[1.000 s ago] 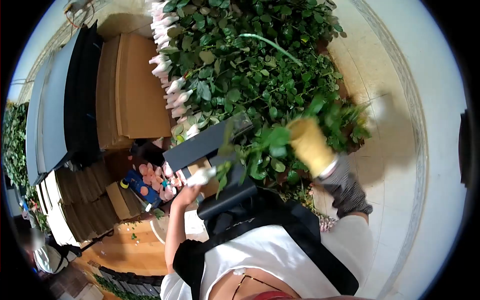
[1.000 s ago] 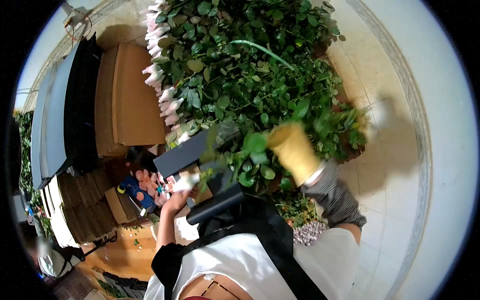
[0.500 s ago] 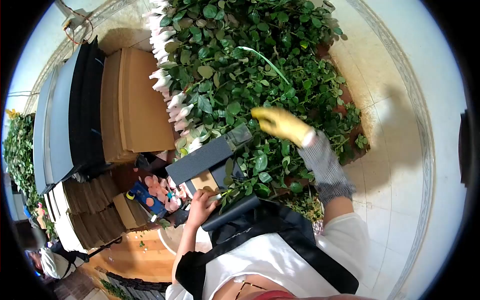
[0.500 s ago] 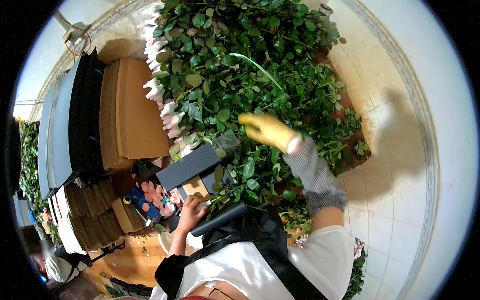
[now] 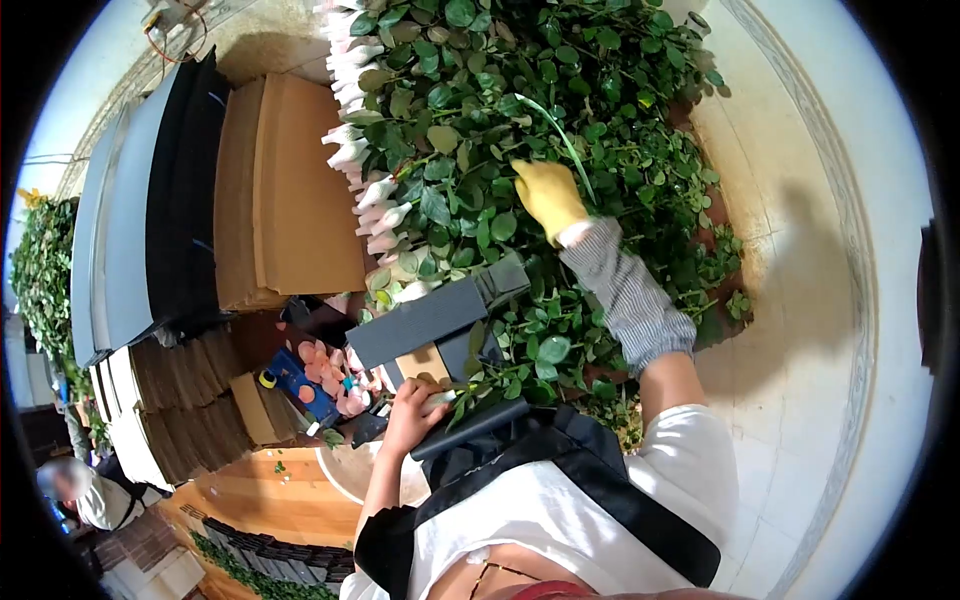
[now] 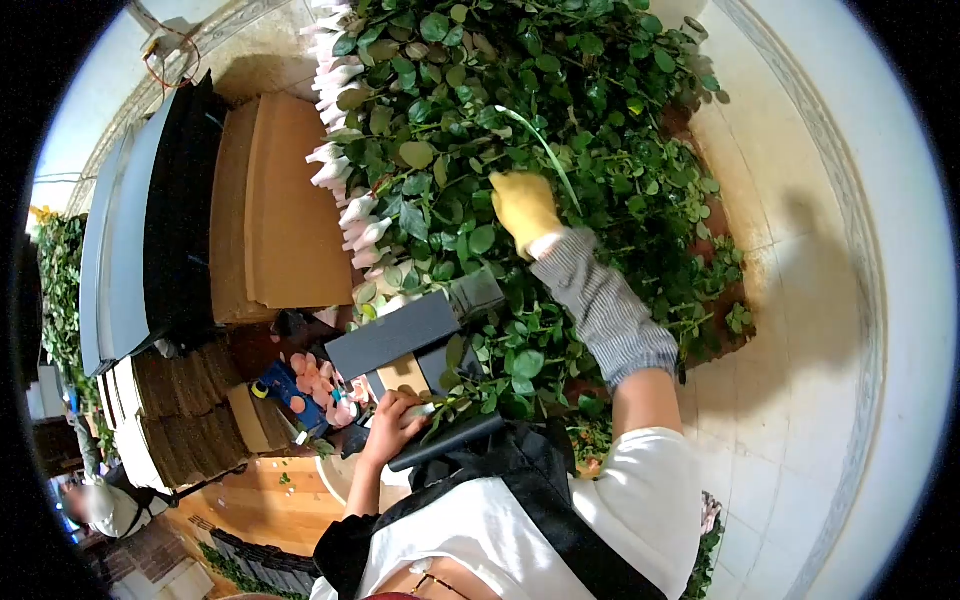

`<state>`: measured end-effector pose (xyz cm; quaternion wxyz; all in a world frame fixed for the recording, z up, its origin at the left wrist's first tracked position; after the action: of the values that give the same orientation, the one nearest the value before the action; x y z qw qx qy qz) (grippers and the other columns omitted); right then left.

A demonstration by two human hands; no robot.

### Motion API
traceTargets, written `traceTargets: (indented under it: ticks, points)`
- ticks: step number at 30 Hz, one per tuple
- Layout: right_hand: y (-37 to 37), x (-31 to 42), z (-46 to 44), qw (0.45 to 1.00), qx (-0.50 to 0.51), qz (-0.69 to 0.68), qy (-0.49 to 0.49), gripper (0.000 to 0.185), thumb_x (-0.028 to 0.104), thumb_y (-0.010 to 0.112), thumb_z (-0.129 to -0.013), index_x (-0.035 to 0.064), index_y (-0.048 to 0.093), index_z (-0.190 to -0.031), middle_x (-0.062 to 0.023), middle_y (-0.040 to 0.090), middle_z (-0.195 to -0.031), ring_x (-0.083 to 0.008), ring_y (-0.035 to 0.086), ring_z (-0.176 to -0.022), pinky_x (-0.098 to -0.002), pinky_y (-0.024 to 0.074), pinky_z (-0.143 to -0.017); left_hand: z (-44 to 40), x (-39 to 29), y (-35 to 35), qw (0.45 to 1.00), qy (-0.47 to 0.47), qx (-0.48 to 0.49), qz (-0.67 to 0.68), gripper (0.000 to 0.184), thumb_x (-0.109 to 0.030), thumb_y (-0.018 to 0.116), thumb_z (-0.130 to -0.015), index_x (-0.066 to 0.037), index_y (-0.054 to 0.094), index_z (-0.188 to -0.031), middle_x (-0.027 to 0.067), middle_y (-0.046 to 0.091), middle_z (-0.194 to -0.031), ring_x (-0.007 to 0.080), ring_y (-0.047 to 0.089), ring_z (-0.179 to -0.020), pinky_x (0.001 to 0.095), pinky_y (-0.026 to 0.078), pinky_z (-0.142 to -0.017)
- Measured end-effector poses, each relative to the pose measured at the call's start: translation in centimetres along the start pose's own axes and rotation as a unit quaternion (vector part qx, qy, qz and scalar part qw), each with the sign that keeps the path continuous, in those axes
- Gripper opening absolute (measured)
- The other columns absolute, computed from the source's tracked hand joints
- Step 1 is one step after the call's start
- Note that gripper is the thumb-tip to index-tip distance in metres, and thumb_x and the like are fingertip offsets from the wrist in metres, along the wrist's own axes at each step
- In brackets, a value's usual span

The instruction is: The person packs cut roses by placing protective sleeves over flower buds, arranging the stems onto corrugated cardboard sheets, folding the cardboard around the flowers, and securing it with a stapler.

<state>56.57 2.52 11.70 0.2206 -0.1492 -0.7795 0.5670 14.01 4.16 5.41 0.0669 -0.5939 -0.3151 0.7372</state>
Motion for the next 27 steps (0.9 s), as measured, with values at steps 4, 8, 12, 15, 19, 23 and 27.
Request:
traceTargets:
  ticks: [4,8,12,15,19,23,27]
  points:
    - [5.9,-0.2,-9.3,0.970,0.078,-0.162,0.167,0.037,0.025,0.060,-0.095,0.0006,0.061,-0.123,-0.0213,0.070,-0.105,-0.0394,0.066,-0.106,-0.0502,0.0515,-0.092,0.0,0.0,0.5,0.998,-0.008,0.013,-0.063,0.033,-0.017,0.081,-0.076,-0.002,0.069,-0.103,0.0171,0.057,-0.096,0.0362,0.058,-0.091,0.0445,0.050,-0.081]
    - [2.1,3.1,-16.9,0.919,-0.258,-0.276,0.111,0.042,0.030,0.057,-0.097,0.0031,0.060,-0.129,-0.0235,0.068,-0.115,-0.0407,0.065,-0.108,-0.0468,0.0520,-0.094,-0.6,-1.0,0.1,0.996,0.020,0.013,-0.085,0.034,-0.018,0.081,-0.075,-0.001,0.067,-0.101,0.0170,0.058,-0.097,0.0368,0.059,-0.093,0.0443,0.051,-0.082]
    - [2.1,1.9,-18.7,0.936,-0.065,-0.271,0.214,0.038,0.029,0.057,-0.097,0.0084,0.065,-0.128,-0.0190,0.070,-0.116,-0.0370,0.067,-0.104,-0.0466,0.0540,-0.090,-0.3,-0.2,0.5,0.996,-0.009,0.028,-0.080,0.034,-0.017,0.081,-0.074,-0.001,0.066,-0.100,0.0168,0.058,-0.097,0.0364,0.059,-0.091,0.0441,0.051,-0.080]
    - [5.9,-0.1,-18.5,0.946,0.048,-0.249,0.203,0.043,0.030,0.062,-0.096,0.0094,0.062,-0.133,-0.0181,0.066,-0.128,-0.0360,0.065,-0.114,-0.0409,0.0515,-0.098,-0.2,-0.3,0.3,0.997,0.000,0.009,-0.071,0.035,-0.017,0.082,-0.073,0.000,0.066,-0.099,0.0170,0.057,-0.095,0.0371,0.058,-0.091,0.0449,0.050,-0.081]
    - [2.1,-0.3,-13.5,0.923,-0.010,-0.382,0.040,0.041,0.024,0.063,-0.096,0.0076,0.061,-0.133,-0.0158,0.068,-0.125,-0.0305,0.066,-0.114,-0.0355,0.0512,-0.097,-0.1,0.0,0.2,0.999,-0.006,0.005,-0.048,0.033,-0.017,0.081,-0.074,-0.001,0.066,-0.099,0.0165,0.057,-0.097,0.0372,0.058,-0.093,0.0451,0.050,-0.083]
    - [6.6,-2.0,-5.1,0.984,0.175,0.025,-0.002,0.046,0.020,0.067,-0.090,0.0046,0.059,-0.133,-0.0124,0.067,-0.127,-0.0354,0.064,-0.112,-0.0414,0.0524,-0.094,0.0,-0.8,0.0,0.997,0.023,0.000,-0.076,0.034,-0.018,0.081,-0.077,-0.002,0.066,-0.102,0.0149,0.057,-0.100,0.0365,0.059,-0.095,0.0441,0.050,-0.084]
    - [5.4,0.2,-2.0,0.980,0.137,0.121,-0.074,0.054,0.017,0.077,-0.081,0.0077,0.060,-0.131,-0.0114,0.069,-0.112,-0.0344,0.066,-0.101,-0.0445,0.0540,-0.084,0.1,-0.7,0.0,0.998,0.026,-0.002,-0.051,0.033,-0.020,0.081,-0.079,-0.002,0.067,-0.102,0.0156,0.058,-0.101,0.0362,0.059,-0.097,0.0436,0.050,-0.085]
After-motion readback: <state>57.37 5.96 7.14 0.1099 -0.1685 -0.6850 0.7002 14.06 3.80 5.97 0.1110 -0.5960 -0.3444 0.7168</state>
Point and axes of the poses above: each hand's wrist, its own z-axis away from the middle knuckle, its own y-axis out of the palm, x = y × z, the point moved 9 cm from there along -z, towards the middle knuckle
